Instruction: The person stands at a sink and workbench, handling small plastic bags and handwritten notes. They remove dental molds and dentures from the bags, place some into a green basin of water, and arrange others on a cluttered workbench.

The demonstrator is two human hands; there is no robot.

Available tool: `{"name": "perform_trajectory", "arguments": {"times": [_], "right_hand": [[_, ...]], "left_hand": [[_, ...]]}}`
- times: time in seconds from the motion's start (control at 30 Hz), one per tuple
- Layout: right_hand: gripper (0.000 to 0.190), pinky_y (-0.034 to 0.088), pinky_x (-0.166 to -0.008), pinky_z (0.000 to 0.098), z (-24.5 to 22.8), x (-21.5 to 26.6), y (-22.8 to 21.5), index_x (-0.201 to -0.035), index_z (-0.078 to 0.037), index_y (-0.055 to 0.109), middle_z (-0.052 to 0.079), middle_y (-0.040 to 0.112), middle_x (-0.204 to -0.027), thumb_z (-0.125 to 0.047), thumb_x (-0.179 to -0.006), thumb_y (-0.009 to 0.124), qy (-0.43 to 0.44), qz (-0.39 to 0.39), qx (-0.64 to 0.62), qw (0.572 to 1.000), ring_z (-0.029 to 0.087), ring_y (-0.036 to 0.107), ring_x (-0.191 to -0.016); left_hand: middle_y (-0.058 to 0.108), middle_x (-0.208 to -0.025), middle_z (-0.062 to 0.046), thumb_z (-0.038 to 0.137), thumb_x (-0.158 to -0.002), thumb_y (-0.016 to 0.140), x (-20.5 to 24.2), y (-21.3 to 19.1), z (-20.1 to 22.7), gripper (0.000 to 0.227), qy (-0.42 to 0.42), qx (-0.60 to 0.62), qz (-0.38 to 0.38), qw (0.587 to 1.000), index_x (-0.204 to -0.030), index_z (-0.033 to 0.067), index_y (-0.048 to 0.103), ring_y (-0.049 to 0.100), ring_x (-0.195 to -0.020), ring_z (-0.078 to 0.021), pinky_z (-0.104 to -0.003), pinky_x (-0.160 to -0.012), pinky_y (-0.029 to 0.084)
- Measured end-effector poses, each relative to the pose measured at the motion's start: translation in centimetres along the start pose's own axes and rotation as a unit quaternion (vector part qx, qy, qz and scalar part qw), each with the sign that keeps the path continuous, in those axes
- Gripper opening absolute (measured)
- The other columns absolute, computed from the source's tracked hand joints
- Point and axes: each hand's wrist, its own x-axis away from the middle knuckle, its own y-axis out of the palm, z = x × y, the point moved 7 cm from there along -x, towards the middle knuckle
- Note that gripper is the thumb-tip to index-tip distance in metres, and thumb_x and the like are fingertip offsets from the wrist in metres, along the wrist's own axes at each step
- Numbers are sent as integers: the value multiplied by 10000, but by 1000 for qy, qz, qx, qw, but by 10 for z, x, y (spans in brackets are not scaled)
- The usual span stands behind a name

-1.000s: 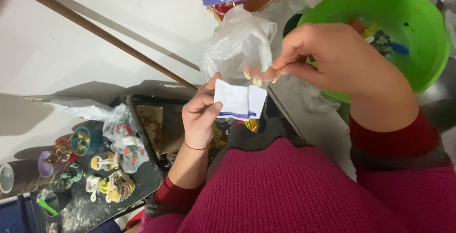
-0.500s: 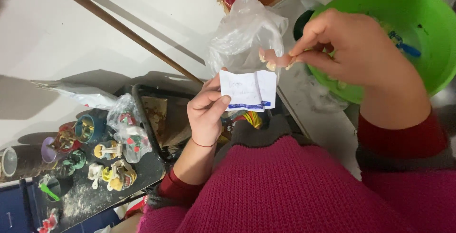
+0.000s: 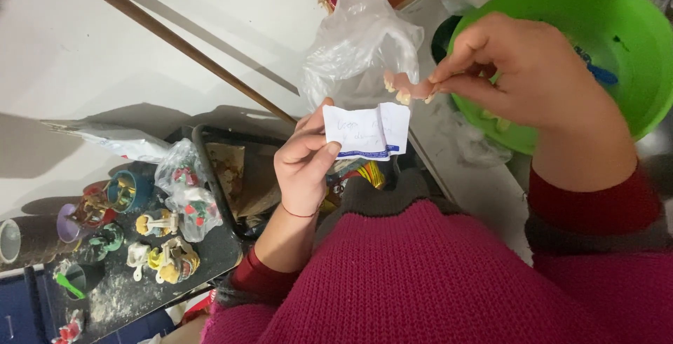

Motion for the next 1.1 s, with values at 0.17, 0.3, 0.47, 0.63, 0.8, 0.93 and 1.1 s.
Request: {"name": "perform_trajectory", "arguments": {"times": [0.17,0.3,0.47,0.63,0.8,0.93,1.1], "right_hand": [[127,551,-660,278,-2,-2,0,-999,-86,768,45,678,-929,-94,-891,835,9,-13,41,999,149,698,-777],[172,577,-701,261,6,2,0,-991,-26,658,42,710,-975,-68,-908,802,10,11,-21,1000,139,733,-875],[170,585,-728,256,11,5,1,-1019,-31,645,43,721,-1001,-61,-941,794,5,18,-31,999,138,743,-934],[277,574,-700,264,15,8,2,-1073,-23,570,67,738,-979,-33,-924,802,29,21,-66,997,149,745,-910],[331,559,-748,268,42,4,11,-1097,-116,491,86,744,-960,56,-910,703,67,-1,-385,920,169,757,-937],[354,517,-675,256,97,15,37,-1119,-115,556,113,722,-982,142,-900,663,155,0,-529,835,167,720,-879],[352,438,-579,248,105,12,54,-1144,-103,588,128,734,-959,131,-893,668,189,-4,-602,775,143,636,-713]], "left_hand": [[604,-1476,-242,-92,-906,700,0,1,0,130,7,4,-5,1000,-995,-8,744,572,-1398,-285,-430,-1201,427],[600,-1484,-236,-99,-907,701,0,0,-2,139,8,16,-6,1000,-999,-3,744,572,-1397,-282,-431,-1205,426],[595,-1493,-233,-106,-909,697,1,1,-2,151,6,23,-7,1000,-1006,-1,746,566,-1397,-279,-433,-1209,423],[596,-1486,-233,-113,-905,692,1,1,-2,158,7,19,-9,1000,-1005,-3,746,563,-1406,-282,-440,-1217,415],[605,-1471,-239,-121,-897,679,0,1,-2,157,6,19,-9,1000,-998,-18,741,555,-1421,-287,-440,-1220,407],[604,-1476,-242,-118,-891,675,0,2,-5,143,-5,15,-7,1000,-978,-26,743,565,-1388,-284,-433,-1204,407],[618,-1454,-248,-113,-883,670,-1,0,-9,132,-20,18,2,1000,-955,-36,748,559,-1394,-295,-438,-1208,397]]}}
